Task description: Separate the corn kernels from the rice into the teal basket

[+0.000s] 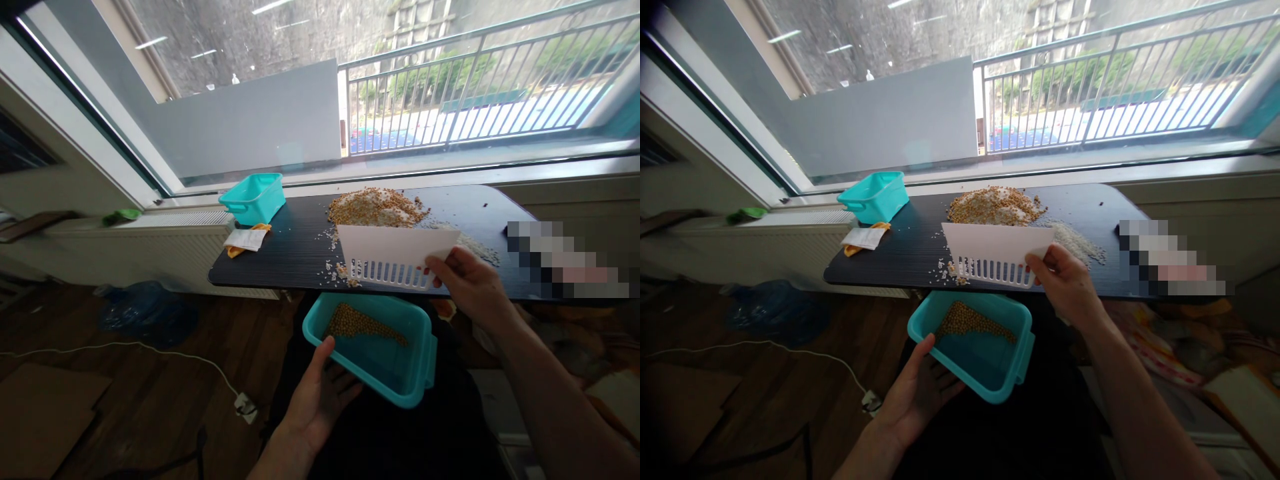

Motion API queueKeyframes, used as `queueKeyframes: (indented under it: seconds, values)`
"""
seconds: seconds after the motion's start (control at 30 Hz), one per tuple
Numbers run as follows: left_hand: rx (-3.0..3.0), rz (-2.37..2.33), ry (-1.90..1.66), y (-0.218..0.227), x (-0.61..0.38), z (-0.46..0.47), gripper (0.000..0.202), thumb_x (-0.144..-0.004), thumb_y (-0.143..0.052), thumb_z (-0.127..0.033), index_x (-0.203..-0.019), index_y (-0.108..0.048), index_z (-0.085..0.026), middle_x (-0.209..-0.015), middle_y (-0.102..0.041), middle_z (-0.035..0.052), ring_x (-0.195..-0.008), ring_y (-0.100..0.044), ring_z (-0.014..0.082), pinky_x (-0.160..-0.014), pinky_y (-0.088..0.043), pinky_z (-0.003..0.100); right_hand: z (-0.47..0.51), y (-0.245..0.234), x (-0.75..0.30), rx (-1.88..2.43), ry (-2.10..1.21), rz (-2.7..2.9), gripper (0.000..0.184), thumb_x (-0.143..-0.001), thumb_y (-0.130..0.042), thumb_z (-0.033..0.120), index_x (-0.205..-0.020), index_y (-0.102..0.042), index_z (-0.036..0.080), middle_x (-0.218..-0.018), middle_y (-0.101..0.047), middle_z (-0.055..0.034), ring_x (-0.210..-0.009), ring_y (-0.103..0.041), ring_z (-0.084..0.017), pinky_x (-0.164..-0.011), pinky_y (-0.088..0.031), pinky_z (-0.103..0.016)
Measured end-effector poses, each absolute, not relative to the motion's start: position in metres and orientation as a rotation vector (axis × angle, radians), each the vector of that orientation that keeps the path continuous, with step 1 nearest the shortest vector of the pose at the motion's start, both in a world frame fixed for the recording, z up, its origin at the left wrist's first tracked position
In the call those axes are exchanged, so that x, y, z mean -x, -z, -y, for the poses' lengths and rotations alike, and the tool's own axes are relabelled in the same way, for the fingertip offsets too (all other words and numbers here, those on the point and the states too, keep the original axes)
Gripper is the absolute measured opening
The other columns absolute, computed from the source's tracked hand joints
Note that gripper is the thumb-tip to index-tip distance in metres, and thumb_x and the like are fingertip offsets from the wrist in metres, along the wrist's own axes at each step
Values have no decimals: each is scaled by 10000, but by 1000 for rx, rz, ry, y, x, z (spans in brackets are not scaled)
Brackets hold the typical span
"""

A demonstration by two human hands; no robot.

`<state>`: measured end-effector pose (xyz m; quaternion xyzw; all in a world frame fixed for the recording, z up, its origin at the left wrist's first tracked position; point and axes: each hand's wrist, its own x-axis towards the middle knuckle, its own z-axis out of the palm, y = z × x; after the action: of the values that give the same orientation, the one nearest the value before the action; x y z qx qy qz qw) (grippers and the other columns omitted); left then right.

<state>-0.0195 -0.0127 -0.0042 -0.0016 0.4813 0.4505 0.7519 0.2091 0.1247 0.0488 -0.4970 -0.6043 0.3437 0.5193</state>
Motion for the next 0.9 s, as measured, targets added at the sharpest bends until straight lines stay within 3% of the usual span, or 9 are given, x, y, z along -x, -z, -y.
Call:
queueKeyframes:
  seconds: [0.9]
  values:
    - [-9,-1022,-978,9,23,13,614,-831,-571,-531,-1313,-490,-160,-1293,-605,158,-1093,-631,280,-985,-450,408,-114,-57,-215,1229,-807,1412,279,-701,-737,500,-706,-612,250,-601,-624,16,-478,-516,-129,-462,-468,-276]
